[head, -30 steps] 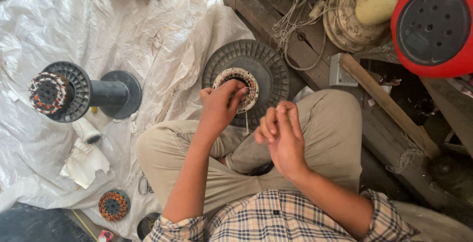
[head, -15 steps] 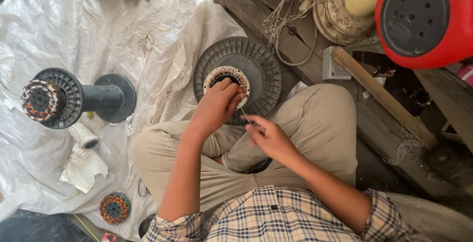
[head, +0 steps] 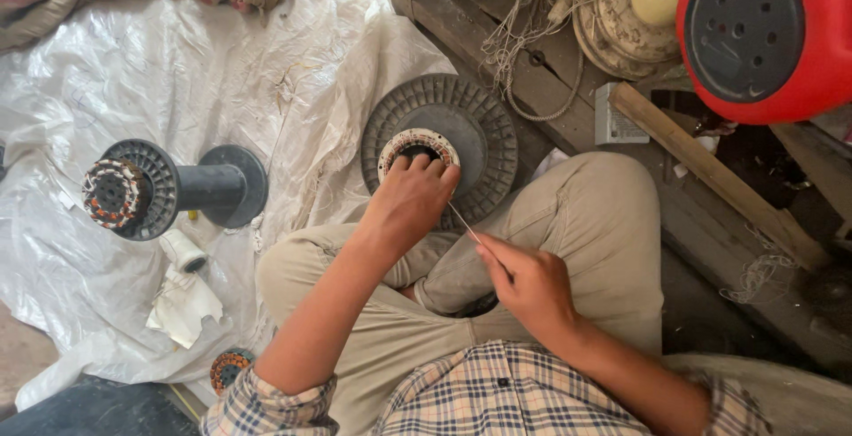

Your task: The person sits on the floor and winds white thread around the copper coils of a motor stator. They hold the stator with one hand and wrap the thread with the other, securing the windings.

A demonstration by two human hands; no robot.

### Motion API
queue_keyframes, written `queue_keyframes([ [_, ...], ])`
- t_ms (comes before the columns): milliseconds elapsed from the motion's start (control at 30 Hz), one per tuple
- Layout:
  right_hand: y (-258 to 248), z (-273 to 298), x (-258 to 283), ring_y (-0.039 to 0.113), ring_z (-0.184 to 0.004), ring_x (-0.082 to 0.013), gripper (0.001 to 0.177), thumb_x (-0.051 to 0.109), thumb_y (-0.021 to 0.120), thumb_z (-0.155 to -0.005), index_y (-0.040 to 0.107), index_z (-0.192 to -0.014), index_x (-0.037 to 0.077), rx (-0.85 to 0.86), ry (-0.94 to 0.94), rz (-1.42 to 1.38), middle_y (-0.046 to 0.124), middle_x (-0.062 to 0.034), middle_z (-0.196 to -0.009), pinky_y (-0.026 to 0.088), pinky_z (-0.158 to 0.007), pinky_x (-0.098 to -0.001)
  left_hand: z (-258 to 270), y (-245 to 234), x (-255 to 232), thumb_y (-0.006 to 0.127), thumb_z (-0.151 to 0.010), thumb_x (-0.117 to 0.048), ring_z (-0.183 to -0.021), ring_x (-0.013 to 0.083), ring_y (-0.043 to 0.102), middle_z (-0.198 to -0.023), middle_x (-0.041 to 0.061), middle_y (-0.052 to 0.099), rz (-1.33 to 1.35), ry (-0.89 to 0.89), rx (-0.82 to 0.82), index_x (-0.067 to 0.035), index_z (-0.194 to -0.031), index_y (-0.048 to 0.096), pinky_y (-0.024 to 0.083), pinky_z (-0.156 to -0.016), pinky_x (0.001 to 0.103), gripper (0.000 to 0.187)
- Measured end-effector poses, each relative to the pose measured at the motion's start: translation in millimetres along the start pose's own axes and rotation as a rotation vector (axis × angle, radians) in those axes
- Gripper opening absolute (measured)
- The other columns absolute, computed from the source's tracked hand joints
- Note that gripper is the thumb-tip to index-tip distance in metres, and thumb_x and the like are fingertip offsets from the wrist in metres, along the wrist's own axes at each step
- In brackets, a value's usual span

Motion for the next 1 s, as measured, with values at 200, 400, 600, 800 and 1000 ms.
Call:
queue_keyframes([
  [200,-13,31,-3,0.067,-0.051,-0.0141,0.025,0.011,0.070,-0.091,0.076,-0.115,0.009,0.045,-0.091,-0.100,0.079,-0.0133,-0.087,0.048,-0.046,-0.0287,25,-12,26,0.068,-0.091,-0.012,-0.096,0.0312,0.061,-0.097,0.010,0.062,0.359,-0.171,-0.221,-0.005,-0.107,0.056,0.047,-0.082,0.042,0.021],
  [400,-18,36,-37,0.050,-0.040,-0.0099,0.027,0.013,0.069,-0.092,0.078,-0.117,0.009,0.083,0.106,-0.064,0.069,-0.0091,-0.060,0.037,-0.040,-0.0292,39,-15,27,0.071,-0.093,-0.012,-0.095,0.0285,0.062,-0.098,0.006,0.064,0.472,-0.247,-0.336,-0.008,-0.111,0.060,0.045,-0.080,0.041,0.021],
  [600,-27,29,-41,0.040,-0.038,-0.0062,0.025,0.014,0.068,-0.095,0.078,-0.116,0.007,0.048,0.112,-0.084,0.055,-0.0032,-0.047,0.028,-0.039,-0.0288,42,-19,21,0.071,-0.089,-0.009,-0.097,0.0254,0.064,-0.100,0.005,0.064,0.501,-0.249,-0.404,-0.008,-0.112,0.059,0.043,-0.084,0.040,0.026],
  [800,-31,20,-27,0.045,-0.038,-0.0060,0.021,0.016,0.068,-0.095,0.078,-0.110,0.006,0.027,0.051,-0.073,0.060,-0.0023,-0.050,0.030,-0.038,-0.0285,45,-17,22,0.069,-0.088,-0.006,-0.097,0.0238,0.066,-0.100,0.003,0.068,0.517,-0.327,-0.471,-0.009,-0.111,0.058,0.043,-0.084,0.039,0.026],
  [1000,-22,15,-27,0.053,-0.039,-0.0089,0.019,0.020,0.069,-0.093,0.078,-0.106,0.008,0.052,0.048,-0.007,0.065,-0.0047,-0.055,0.036,-0.039,-0.0293,33,-9,27,0.070,-0.089,-0.009,-0.092,0.0239,0.067,-0.095,0.002,0.068,0.459,-0.339,-0.430,-0.010,-0.106,0.058,0.043,-0.078,0.040,0.020],
])
Point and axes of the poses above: each hand's wrist, its own z-axis away from the middle knuckle, its own y-axis out of the palm, x = y × z, the point moved 10 cm from there along -z, towards the middle knuckle
